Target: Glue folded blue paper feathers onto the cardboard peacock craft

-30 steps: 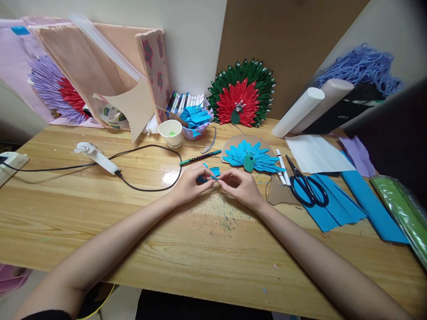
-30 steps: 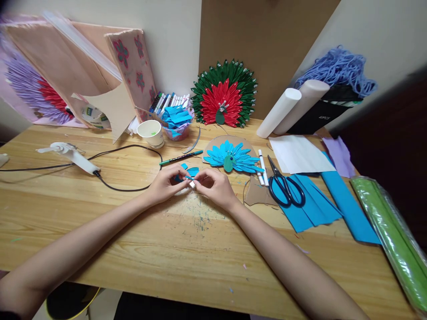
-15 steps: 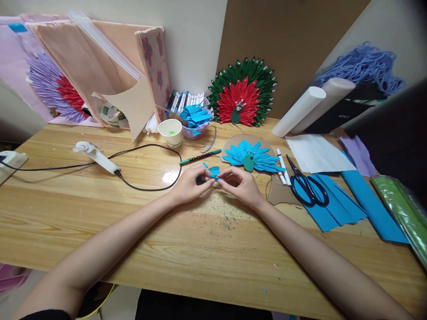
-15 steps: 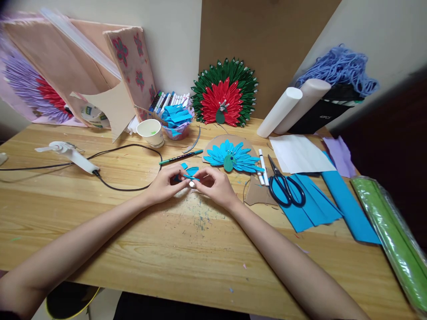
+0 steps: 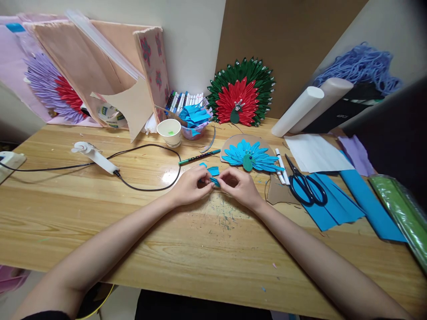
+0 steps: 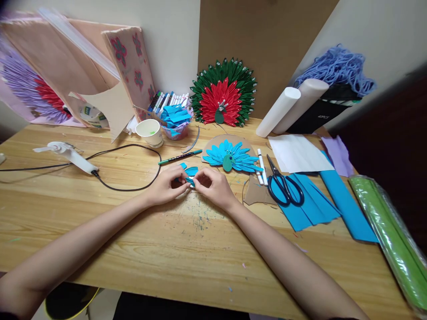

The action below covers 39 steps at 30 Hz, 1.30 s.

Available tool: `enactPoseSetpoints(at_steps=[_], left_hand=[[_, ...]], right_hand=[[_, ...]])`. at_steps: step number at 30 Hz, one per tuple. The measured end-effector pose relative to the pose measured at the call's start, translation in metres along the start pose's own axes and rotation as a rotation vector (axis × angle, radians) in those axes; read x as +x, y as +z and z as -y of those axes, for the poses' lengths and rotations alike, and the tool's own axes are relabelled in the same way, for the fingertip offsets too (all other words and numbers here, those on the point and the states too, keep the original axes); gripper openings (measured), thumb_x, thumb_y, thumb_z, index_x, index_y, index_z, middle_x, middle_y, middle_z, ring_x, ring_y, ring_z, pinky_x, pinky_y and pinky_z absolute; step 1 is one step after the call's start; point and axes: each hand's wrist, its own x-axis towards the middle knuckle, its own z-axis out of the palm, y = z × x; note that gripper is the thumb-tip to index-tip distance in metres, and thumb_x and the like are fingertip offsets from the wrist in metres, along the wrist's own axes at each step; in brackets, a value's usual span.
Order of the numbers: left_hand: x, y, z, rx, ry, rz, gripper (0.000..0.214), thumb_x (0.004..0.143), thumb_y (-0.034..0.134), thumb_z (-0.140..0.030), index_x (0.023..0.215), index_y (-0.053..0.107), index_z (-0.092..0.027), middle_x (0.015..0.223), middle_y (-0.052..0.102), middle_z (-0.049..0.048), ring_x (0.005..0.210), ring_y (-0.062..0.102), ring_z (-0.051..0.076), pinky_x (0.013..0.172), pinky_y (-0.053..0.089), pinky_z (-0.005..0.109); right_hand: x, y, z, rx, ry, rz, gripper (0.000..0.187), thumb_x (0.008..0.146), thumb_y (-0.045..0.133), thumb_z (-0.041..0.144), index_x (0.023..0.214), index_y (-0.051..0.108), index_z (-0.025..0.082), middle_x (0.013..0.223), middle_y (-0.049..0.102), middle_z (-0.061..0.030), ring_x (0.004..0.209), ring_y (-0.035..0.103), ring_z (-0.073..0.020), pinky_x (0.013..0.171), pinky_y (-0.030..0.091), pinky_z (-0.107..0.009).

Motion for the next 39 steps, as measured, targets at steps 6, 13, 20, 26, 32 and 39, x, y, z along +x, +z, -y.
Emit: enactPoseSetpoints(at_steps=[6, 13, 20, 26, 32, 39], left_hand=[[-0.001, 0.0006, 0.0012, -0.01, -0.012, -0.002, 0.007, 0.077, 0.056, -0.02, 0.072, 0.053, -0.016, 0.069, 0.051, -0.0007, 0.067, 0.047, 0.012, 0.061, 0.036, 0.024], [0.0, -0.0004, -0.0008, -0.019, -0.025, 0.005, 0.011, 0.079, 0.055, -0.023, 0.07, 0.052, -0.016, 0.069, 0.05, -0.0007, 0.066, 0.047, 0.012, 0.061, 0.036, 0.024], [-0.0003, -0.0003, -0.0002, -0.023, -0.034, 0.018, 0.012, 0.077, 0.056, -0.021, 0.068, 0.051, -0.016, 0.069, 0.05, -0.0009, 0.066, 0.047, 0.012, 0.062, 0.036, 0.024], [0.0001, -0.0003, 0.0006, -0.04, -0.052, 0.009, 0.01, 0.077, 0.056, -0.021, 0.069, 0.053, -0.016, 0.07, 0.052, -0.0003, 0.067, 0.048, 0.012, 0.061, 0.036, 0.024], [0.0003, -0.0008, 0.0011, -0.068, -0.092, -0.011, 0.008, 0.077, 0.056, -0.022, 0.072, 0.055, -0.016, 0.07, 0.053, -0.0002, 0.066, 0.048, 0.012, 0.06, 0.037, 0.024], [0.0001, -0.0005, 0.0033, -0.069, -0.12, -0.043, 0.011, 0.078, 0.057, -0.025, 0.073, 0.055, -0.015, 0.07, 0.053, -0.0004, 0.066, 0.048, 0.012, 0.06, 0.037, 0.024]], right_hand=[[0.001, 0.0008, -0.003, 0.098, 0.082, -0.033, 0.009, 0.079, 0.059, 0.027, 0.077, 0.057, 0.018, 0.073, 0.06, -0.0019, 0.062, 0.057, -0.0127, 0.057, 0.047, -0.025], [-0.0012, 0.0023, -0.0013, 0.206, 0.101, 0.04, 0.016, 0.076, 0.063, 0.029, 0.087, 0.06, 0.018, 0.081, 0.064, -0.0042, 0.069, 0.061, -0.015, 0.062, 0.051, -0.028], [-0.0004, 0.003, -0.0018, 0.226, 0.12, 0.007, 0.015, 0.077, 0.064, 0.03, 0.086, 0.063, 0.018, 0.081, 0.066, -0.0044, 0.072, 0.062, -0.0155, 0.065, 0.052, -0.03], [0.0009, 0.0032, -0.0019, 0.298, 0.144, -0.024, 0.014, 0.075, 0.066, 0.029, 0.083, 0.062, 0.017, 0.081, 0.065, -0.0038, 0.071, 0.061, -0.0145, 0.066, 0.052, -0.03], [0.0023, 0.0018, -0.0017, 0.328, 0.154, -0.074, 0.012, 0.074, 0.066, 0.028, 0.079, 0.061, 0.018, 0.078, 0.064, -0.0025, 0.071, 0.061, -0.0139, 0.067, 0.052, -0.029], [0.0024, 0.0018, -0.0034, 0.328, 0.176, -0.029, 0.015, 0.075, 0.065, 0.029, 0.085, 0.063, 0.018, 0.084, 0.066, -0.0041, 0.075, 0.063, -0.0151, 0.068, 0.053, -0.029]])
